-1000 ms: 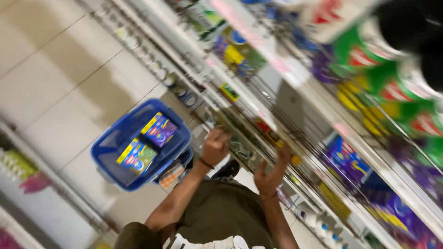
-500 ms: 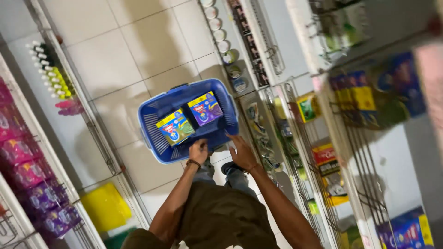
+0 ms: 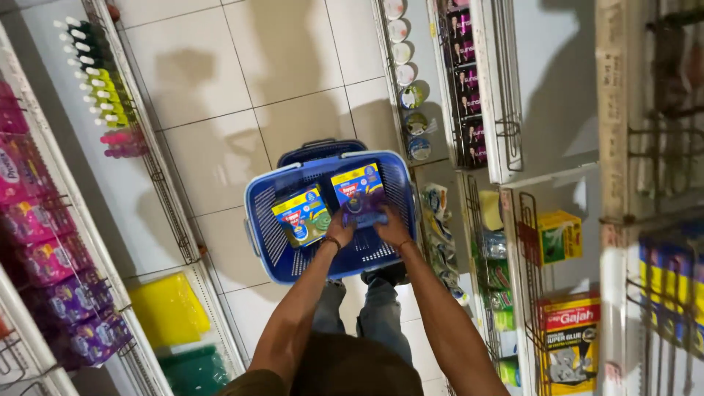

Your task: Selecting insecticide products from a store shelf and placing them into a shopping basket.

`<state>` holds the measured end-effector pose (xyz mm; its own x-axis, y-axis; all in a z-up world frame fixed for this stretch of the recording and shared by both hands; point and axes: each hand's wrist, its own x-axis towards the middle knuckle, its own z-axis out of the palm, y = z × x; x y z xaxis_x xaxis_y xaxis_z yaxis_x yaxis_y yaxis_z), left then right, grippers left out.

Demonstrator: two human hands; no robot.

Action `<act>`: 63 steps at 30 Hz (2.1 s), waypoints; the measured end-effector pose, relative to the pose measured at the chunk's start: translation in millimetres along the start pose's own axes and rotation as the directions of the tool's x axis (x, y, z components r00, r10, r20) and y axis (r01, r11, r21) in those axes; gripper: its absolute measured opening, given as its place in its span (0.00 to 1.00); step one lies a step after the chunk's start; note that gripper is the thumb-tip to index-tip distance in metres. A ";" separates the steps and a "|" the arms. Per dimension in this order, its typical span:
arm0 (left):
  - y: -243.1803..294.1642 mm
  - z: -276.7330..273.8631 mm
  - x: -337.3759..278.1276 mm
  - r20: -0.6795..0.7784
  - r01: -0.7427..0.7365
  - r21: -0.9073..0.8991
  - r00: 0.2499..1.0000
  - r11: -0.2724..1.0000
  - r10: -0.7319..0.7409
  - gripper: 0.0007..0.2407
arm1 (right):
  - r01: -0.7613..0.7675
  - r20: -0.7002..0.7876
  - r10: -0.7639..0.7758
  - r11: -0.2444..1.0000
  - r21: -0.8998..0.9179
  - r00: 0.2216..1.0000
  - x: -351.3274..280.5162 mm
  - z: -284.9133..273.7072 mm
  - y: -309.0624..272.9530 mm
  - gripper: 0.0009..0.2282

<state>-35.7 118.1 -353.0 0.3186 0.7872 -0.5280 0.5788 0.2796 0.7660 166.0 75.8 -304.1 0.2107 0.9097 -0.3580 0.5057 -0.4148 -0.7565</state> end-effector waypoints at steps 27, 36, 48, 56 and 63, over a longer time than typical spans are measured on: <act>41.1 -2.4 -40.6 -0.372 0.022 -0.153 0.925 0.988 -0.079 0.27 | -0.040 -0.155 0.097 0.941 0.335 0.983 -29.1 -15.7 -54.6 0.40; 143.9 -29.1 -144.3 -0.468 -0.248 -0.157 0.871 0.956 0.149 0.18 | 0.088 -0.352 0.033 0.942 0.323 0.936 -127.3 -85.9 -119.8 0.34; 284.9 -4.7 -274.6 -0.254 -0.506 -0.005 0.835 0.862 0.489 0.16 | 0.024 -0.399 0.346 0.729 0.684 0.850 -324.4 -193.2 -162.0 0.31; 348.7 47.6 -346.2 0.014 -0.720 0.019 0.694 0.694 0.720 0.15 | 0.175 -0.612 0.417 0.714 0.678 0.672 -454.3 -235.1 -167.7 0.30; 400.1 101.1 -413.6 0.255 -0.789 -0.219 0.521 0.574 0.814 0.14 | 0.253 -0.843 0.386 0.832 0.493 0.375 -560.1 -263.6 -182.8 0.29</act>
<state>140.0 -151.1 134.8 0.8289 0.4979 0.2551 -0.0837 -0.3405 0.9365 176.2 -352.2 178.9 0.9794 0.1990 0.0356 0.0616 -0.1257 -0.9902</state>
